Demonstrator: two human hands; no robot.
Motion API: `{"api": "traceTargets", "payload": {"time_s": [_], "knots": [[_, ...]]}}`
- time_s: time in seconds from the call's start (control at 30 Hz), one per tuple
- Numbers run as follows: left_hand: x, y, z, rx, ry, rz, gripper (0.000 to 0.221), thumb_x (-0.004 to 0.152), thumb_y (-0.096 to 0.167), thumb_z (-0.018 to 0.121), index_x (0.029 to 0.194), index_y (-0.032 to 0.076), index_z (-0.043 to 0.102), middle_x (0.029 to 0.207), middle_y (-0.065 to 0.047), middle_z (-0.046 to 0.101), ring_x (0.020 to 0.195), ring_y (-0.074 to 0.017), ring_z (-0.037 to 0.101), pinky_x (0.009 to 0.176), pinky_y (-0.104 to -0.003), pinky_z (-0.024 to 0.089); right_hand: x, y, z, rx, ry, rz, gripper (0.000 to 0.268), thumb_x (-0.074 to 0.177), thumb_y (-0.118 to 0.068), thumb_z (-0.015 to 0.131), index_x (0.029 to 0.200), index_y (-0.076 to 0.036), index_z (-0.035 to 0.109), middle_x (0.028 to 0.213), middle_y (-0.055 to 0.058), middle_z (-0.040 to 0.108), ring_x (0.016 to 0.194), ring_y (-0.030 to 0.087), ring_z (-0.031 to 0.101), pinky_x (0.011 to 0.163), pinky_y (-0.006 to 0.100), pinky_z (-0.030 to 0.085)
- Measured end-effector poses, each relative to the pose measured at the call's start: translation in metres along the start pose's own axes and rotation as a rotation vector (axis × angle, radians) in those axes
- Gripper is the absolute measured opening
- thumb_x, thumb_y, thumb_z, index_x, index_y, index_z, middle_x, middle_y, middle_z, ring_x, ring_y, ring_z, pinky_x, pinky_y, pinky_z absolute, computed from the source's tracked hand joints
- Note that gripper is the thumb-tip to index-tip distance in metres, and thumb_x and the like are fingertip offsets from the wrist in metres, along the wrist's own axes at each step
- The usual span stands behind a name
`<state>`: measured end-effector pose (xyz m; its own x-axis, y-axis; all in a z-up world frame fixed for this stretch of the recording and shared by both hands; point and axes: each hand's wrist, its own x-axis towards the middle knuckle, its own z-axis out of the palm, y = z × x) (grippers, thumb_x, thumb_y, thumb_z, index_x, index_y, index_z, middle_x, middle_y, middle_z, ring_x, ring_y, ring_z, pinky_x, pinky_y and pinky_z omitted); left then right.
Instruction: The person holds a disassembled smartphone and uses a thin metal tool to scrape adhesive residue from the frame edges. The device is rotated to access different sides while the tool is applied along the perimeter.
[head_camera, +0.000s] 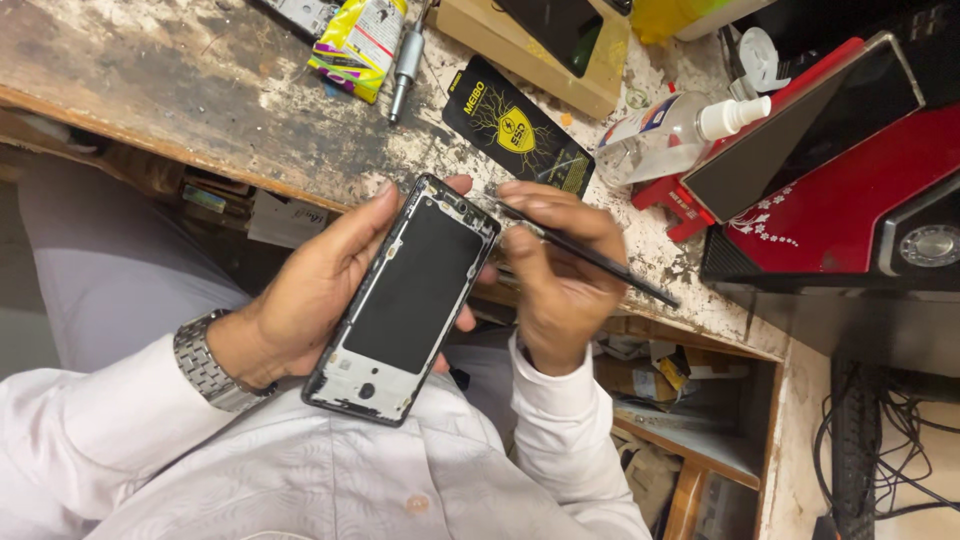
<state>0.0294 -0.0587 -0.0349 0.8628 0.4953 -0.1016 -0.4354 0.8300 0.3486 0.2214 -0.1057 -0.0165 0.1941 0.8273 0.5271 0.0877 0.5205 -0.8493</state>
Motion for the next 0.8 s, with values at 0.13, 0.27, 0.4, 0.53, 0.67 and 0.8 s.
{"api": "traceTargets", "payload": {"time_s": [0.13,0.27,0.4,0.53,0.67,0.8], "knots": [[-0.001,-0.005,-0.006,-0.056,0.029,0.034,0.061,0.107,0.052,0.024,0.161,0.026,0.034,0.124,-0.011,0.065,0.092,-0.0317,0.073,0.067,-0.052,0.066,-0.004,0.009,0.01,-0.136,-0.058,0.035,0.016,0.101,0.008,0.074,0.113,0.002,0.064,0.11,0.015,0.07,0.109,0.023,0.07,0.102,0.036,0.058],[-0.001,-0.006,-0.01,-0.032,0.057,0.051,0.061,0.107,0.052,0.026,0.161,0.025,0.035,0.125,-0.01,0.065,0.091,-0.0275,0.073,0.067,-0.049,0.065,-0.003,0.014,0.013,-0.345,-0.114,-0.029,0.015,0.099,0.008,0.075,0.107,0.001,0.064,0.11,0.015,0.072,0.105,0.023,0.072,0.096,0.033,0.06],[0.001,-0.009,-0.01,-0.04,0.062,0.052,0.062,0.107,0.053,0.027,0.162,0.026,0.034,0.126,-0.009,0.065,0.091,-0.0241,0.073,0.067,-0.047,0.065,-0.001,0.013,0.014,-0.437,-0.117,-0.025,0.014,0.099,0.006,0.075,0.105,0.001,0.063,0.115,0.015,0.072,0.101,0.021,0.072,0.091,0.03,0.059],[0.001,-0.01,-0.011,-0.017,0.078,0.067,0.062,0.107,0.052,0.028,0.163,0.025,0.034,0.121,-0.012,0.066,0.091,-0.0228,0.073,0.067,-0.046,0.065,0.001,0.015,0.017,-0.441,-0.131,-0.029,0.013,0.1,0.005,0.074,0.104,0.0,0.062,0.11,0.015,0.073,0.098,0.019,0.072,0.088,0.028,0.058],[0.001,-0.009,-0.011,-0.017,0.081,0.07,0.063,0.106,0.052,0.028,0.163,0.024,0.033,0.121,-0.012,0.066,0.09,-0.0227,0.073,0.067,-0.045,0.066,0.002,0.015,0.017,-0.432,-0.129,-0.009,0.013,0.1,0.005,0.073,0.104,0.0,0.062,0.111,0.015,0.072,0.099,0.019,0.071,0.089,0.028,0.057],[0.003,-0.009,-0.01,-0.008,0.091,0.063,0.064,0.107,0.052,0.028,0.163,0.023,0.033,0.119,-0.013,0.066,0.089,-0.0226,0.073,0.066,-0.044,0.066,0.004,0.015,0.015,-0.485,-0.153,-0.023,0.013,0.1,0.005,0.074,0.104,0.0,0.062,0.109,0.013,0.073,0.101,0.019,0.07,0.092,0.029,0.056]]}}
